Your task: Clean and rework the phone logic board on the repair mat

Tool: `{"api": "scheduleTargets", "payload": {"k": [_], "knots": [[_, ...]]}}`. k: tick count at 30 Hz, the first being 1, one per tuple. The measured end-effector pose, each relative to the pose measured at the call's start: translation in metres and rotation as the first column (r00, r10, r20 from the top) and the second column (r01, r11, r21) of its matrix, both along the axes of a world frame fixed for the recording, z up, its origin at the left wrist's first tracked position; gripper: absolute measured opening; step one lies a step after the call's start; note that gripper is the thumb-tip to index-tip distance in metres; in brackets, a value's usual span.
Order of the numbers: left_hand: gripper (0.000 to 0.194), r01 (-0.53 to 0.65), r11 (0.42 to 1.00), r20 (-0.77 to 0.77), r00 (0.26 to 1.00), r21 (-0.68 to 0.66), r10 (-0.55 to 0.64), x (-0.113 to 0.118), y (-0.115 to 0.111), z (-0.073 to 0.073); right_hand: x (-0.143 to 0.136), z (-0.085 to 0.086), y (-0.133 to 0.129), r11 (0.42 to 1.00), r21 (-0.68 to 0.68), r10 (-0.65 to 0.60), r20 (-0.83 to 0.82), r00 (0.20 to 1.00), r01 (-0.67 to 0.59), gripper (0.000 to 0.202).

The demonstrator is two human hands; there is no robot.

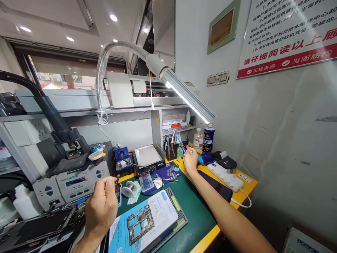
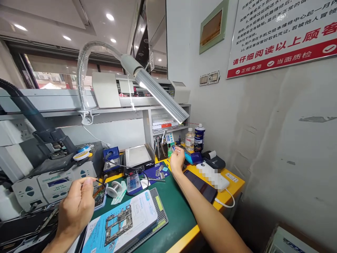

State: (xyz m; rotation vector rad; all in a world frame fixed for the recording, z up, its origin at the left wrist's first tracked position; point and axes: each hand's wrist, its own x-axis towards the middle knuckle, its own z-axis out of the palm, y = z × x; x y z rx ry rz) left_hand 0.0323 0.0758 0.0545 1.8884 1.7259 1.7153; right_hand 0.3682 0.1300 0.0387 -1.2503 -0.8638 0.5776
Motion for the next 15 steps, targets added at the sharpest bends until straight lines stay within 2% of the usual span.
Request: {"api": "scheduleTargets", "payload": {"k": [3, 6, 15], "knots": [[0.025, -0.002, 1.0, -0.015, 1.0, 0.014, 0.002, 0.0001, -0.0017, 0.0027, -0.0027, 0.0005, -0.0026, 0.989, -0.024, -0.145, -0.011, 0.989, 0.145, 0.034], [0.026, -0.007, 0.999, -0.022, 1.0, 0.034, 0.008, 0.0004, -0.0025, 0.0044, -0.0069, -0.001, -0.0034, 0.972, -0.036, -0.231, 0.016, 0.973, 0.231, 0.032], [0.052, 0.023, 0.99, -0.055, 0.998, 0.139, -0.016, 0.0013, -0.0105, 0.0068, -0.0081, 0.0014, -0.0016, 0.95, -0.044, -0.298, 0.183, 0.937, 0.31, 0.027]]}}
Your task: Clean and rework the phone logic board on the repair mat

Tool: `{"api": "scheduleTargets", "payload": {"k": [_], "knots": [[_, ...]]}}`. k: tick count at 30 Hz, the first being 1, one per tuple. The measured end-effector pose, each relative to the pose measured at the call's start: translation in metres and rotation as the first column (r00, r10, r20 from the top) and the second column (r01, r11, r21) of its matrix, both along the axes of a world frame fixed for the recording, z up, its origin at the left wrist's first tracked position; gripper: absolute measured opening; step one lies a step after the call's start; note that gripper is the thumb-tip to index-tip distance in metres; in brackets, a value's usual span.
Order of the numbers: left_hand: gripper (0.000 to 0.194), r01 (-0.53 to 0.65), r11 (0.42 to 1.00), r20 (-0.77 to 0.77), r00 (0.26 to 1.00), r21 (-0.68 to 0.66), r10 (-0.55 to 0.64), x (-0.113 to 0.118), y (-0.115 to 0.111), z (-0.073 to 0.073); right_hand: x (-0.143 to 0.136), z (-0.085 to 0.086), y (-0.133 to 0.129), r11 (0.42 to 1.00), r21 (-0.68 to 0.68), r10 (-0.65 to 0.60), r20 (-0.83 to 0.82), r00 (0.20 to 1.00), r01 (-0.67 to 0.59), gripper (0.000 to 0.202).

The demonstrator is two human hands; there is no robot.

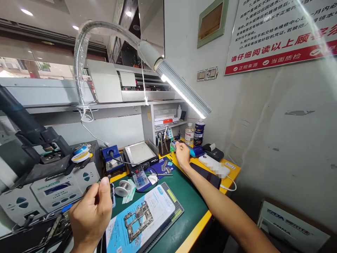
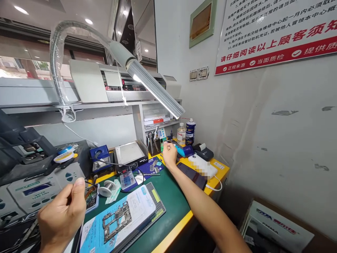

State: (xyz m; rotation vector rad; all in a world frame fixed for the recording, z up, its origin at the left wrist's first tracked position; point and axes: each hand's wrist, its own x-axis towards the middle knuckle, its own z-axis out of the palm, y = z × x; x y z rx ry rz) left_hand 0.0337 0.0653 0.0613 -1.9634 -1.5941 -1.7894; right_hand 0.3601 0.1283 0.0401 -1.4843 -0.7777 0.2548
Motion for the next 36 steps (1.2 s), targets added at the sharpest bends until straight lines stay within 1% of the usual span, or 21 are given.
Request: {"api": "scheduleTargets", "payload": {"k": [5, 8, 11, 13, 15, 16, 18, 21, 24, 26, 28, 30, 31, 33, 35, 36], "knots": [[0.053, 0.011, 1.0, 0.003, 1.0, 0.022, -0.011, 0.0, -0.002, 0.004, -0.005, 0.003, -0.008, 0.998, -0.063, 0.009, 0.104, 0.995, -0.002, 0.028], [0.054, 0.025, 0.999, 0.024, 0.999, 0.04, -0.026, 0.0, -0.001, 0.004, -0.004, 0.017, -0.003, 0.992, -0.125, 0.025, 0.187, 0.982, -0.002, 0.029], [0.055, 0.033, 0.998, 0.043, 0.998, 0.061, -0.035, 0.001, 0.001, 0.002, 0.002, 0.044, 0.017, 0.981, -0.196, 0.05, 0.252, 0.966, 0.001, 0.031], [0.056, 0.028, 0.996, 0.051, 0.998, 0.079, -0.032, 0.0, 0.003, 0.001, 0.006, 0.063, 0.037, 0.968, -0.252, 0.059, 0.267, 0.962, 0.011, 0.031], [0.056, 0.02, 0.995, 0.058, 0.998, 0.099, -0.026, -0.001, 0.005, 0.0, 0.009, 0.078, 0.055, 0.95, -0.312, 0.071, 0.265, 0.962, 0.017, 0.033], [0.056, 0.017, 0.994, 0.061, 0.998, 0.109, -0.024, -0.002, 0.005, 0.001, 0.009, 0.082, 0.063, 0.941, -0.337, 0.071, 0.262, 0.962, 0.023, 0.034], [0.056, 0.017, 0.992, 0.065, 0.998, 0.124, -0.025, -0.003, 0.005, 0.002, 0.008, 0.086, 0.074, 0.929, -0.369, 0.064, 0.257, 0.964, 0.037, 0.034], [0.055, 0.027, 0.99, 0.065, 0.997, 0.139, -0.036, -0.004, 0.003, 0.002, 0.001, 0.082, 0.079, 0.929, -0.366, 0.034, 0.257, 0.966, 0.064, 0.034], [0.054, 0.039, 0.99, 0.065, 0.997, 0.137, -0.048, -0.003, 0.003, 0.0, -0.007, 0.08, 0.077, 0.946, -0.313, -0.006, 0.259, 0.966, 0.09, 0.033], [0.054, 0.046, 0.991, 0.069, 0.996, 0.124, -0.055, -0.003, 0.004, -0.001, -0.012, 0.085, 0.074, 0.966, -0.24, -0.031, 0.267, 0.963, 0.098, 0.031], [0.054, 0.053, 0.993, 0.079, 0.995, 0.106, -0.061, -0.005, 0.005, -0.002, -0.015, 0.098, 0.069, 0.988, -0.127, -0.051, 0.289, 0.956, 0.091, 0.029], [0.053, 0.054, 0.994, 0.099, 0.993, 0.09, -0.063, -0.006, 0.006, -0.002, -0.018, 0.117, 0.06, 0.998, 0.02, -0.067, 0.321, 0.945, 0.064, 0.025], [0.053, 0.051, 0.995, 0.112, 0.992, 0.085, -0.06, -0.007, 0.007, -0.001, -0.02, 0.127, 0.053, 0.994, 0.1, -0.078, 0.336, 0.938, 0.047, 0.022], [0.054, 0.042, 0.996, 0.141, 0.989, 0.077, -0.053, -0.008, 0.007, 0.001, -0.025, 0.145, 0.036, 0.968, 0.25, -0.086, 0.365, 0.927, -0.009, 0.012], [0.055, 0.036, 0.997, 0.17, 0.984, 0.063, -0.047, -0.01, 0.007, 0.002, -0.033, 0.155, 0.01, 0.933, 0.347, -0.054, 0.395, 0.917, -0.094, 0.008], [0.055, 0.037, 0.998, 0.186, 0.982, 0.05, -0.046, -0.012, 0.007, 0.002, -0.037, 0.156, -0.004, 0.919, 0.364, -0.014, 0.411, 0.911, -0.15, 0.009]]}}
